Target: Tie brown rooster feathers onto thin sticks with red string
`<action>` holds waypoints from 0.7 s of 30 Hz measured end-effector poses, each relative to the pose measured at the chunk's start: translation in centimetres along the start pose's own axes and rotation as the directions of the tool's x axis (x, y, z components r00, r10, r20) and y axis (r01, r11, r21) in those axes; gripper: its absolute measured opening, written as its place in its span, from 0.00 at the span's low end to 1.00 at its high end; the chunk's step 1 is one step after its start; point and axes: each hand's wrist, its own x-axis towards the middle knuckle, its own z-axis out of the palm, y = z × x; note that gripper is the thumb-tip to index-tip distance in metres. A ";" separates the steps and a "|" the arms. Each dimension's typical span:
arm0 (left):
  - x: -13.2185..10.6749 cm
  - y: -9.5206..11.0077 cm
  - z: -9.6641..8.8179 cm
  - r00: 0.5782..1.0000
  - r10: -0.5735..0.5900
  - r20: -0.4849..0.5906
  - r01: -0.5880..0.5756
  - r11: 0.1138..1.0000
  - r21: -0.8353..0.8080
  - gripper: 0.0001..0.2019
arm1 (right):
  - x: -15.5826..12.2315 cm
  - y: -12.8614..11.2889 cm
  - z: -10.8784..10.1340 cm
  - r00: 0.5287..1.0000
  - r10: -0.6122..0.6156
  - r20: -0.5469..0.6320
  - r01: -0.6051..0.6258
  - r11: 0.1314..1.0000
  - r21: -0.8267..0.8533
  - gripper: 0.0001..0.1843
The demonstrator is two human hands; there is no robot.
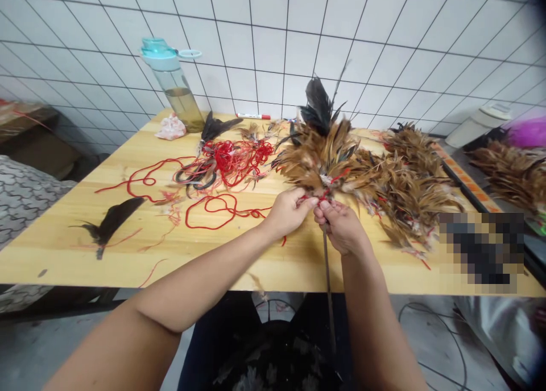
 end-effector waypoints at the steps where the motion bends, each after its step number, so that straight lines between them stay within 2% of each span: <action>1: -0.1 0.2 -0.2 0.995 0.099 -0.003 -0.098 0.986 0.136 0.12 | 0.0 -0.1 -0.1 1.000 -0.016 -0.013 0.016 1.000 0.014 0.25; 3: -0.2 0.6 -0.5 0.966 0.254 0.047 -0.255 0.913 0.319 0.10 | 0.1 -0.1 -0.2 0.998 -0.044 -0.037 0.046 0.998 0.051 0.25; 6: -0.4 1.1 -0.5 0.948 0.297 0.111 -0.316 0.861 0.398 0.09 | 0.0 0.1 -0.5 0.999 -0.024 -0.044 0.027 0.996 0.081 0.25; 10: -0.4 1.2 -0.2 0.981 0.180 0.074 -0.194 0.929 0.315 0.10 | 0.0 0.2 -0.7 0.999 0.002 -0.038 0.001 0.997 0.082 0.24; 14: -0.4 1.1 -0.2 0.999 0.046 0.017 -0.048 0.980 0.194 0.10 | 0.1 0.2 -0.5 0.999 -0.022 -0.044 0.025 0.996 0.084 0.25; 18: -0.6 0.9 0.0 0.997 -0.080 -0.016 0.080 0.996 0.043 0.10 | 0.4 0.3 -0.5 0.998 -0.035 -0.050 0.038 0.997 0.071 0.26; 21: -0.7 1.0 0.4 0.977 -0.213 -0.001 0.212 0.972 -0.100 0.09 | 0.8 0.7 -0.8 0.999 -0.032 -0.044 0.034 0.999 0.032 0.24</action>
